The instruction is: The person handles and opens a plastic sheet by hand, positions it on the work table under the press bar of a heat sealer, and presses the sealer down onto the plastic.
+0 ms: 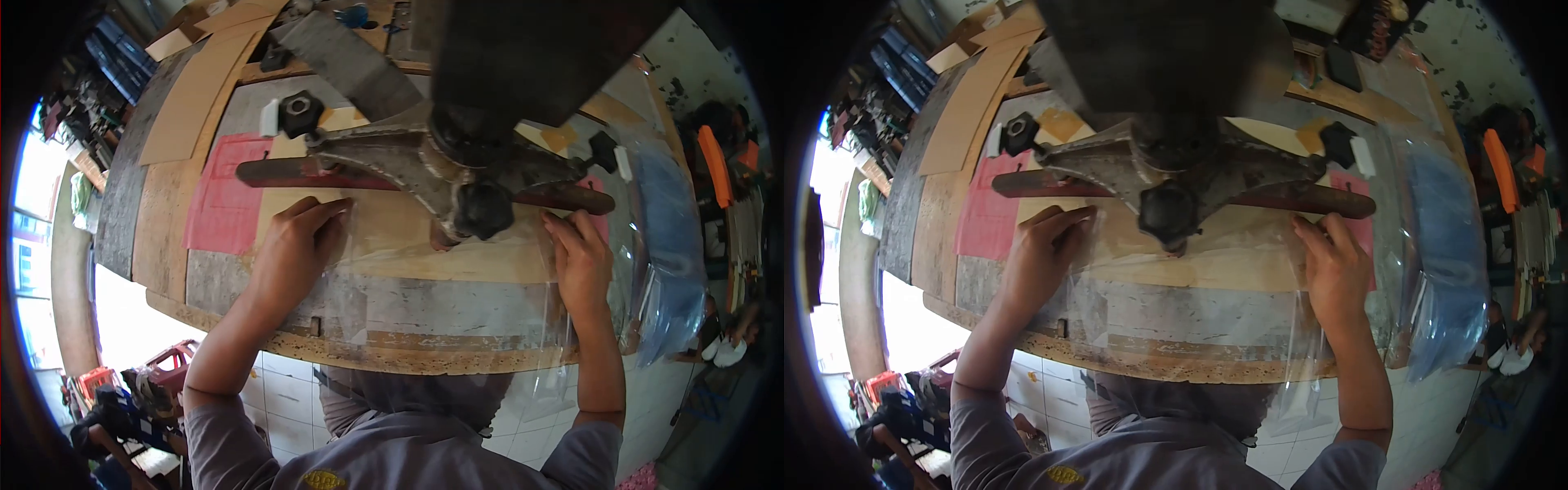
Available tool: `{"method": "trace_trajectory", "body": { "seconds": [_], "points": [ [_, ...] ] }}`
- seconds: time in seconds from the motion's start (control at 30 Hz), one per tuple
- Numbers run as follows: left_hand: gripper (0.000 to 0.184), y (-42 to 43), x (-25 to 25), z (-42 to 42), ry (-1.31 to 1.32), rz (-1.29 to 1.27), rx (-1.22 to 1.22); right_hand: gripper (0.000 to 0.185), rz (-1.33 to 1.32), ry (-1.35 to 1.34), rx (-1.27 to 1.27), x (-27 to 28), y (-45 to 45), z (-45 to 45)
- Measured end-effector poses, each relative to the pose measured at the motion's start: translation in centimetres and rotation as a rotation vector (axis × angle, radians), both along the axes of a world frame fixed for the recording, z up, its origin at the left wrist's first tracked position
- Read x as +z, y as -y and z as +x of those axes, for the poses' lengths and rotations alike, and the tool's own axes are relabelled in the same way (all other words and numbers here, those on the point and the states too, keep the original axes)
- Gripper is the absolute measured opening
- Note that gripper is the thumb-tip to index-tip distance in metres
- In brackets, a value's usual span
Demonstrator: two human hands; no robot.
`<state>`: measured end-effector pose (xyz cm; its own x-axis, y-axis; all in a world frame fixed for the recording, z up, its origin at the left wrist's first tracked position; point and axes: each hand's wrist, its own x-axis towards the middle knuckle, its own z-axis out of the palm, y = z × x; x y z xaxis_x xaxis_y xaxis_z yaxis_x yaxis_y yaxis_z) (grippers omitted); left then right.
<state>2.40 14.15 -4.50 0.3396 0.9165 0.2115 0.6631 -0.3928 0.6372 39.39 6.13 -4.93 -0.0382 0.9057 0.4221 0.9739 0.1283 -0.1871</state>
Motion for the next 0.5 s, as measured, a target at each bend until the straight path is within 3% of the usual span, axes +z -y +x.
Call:
{"method": "trace_trajectory", "body": {
  "seconds": [0.23,0.5],
  "points": [
    [0.025,-0.1,-0.2,-0.6,0.017,0.044,-0.028,0.019,-0.006,0.002,-0.002,0.4,-0.1,-0.5],
    [0.025,-0.3,-0.6,-0.8,0.007,0.041,-0.035,0.015,0.003,-0.019,0.007,0.3,-0.1,-0.9]
  ]
}}
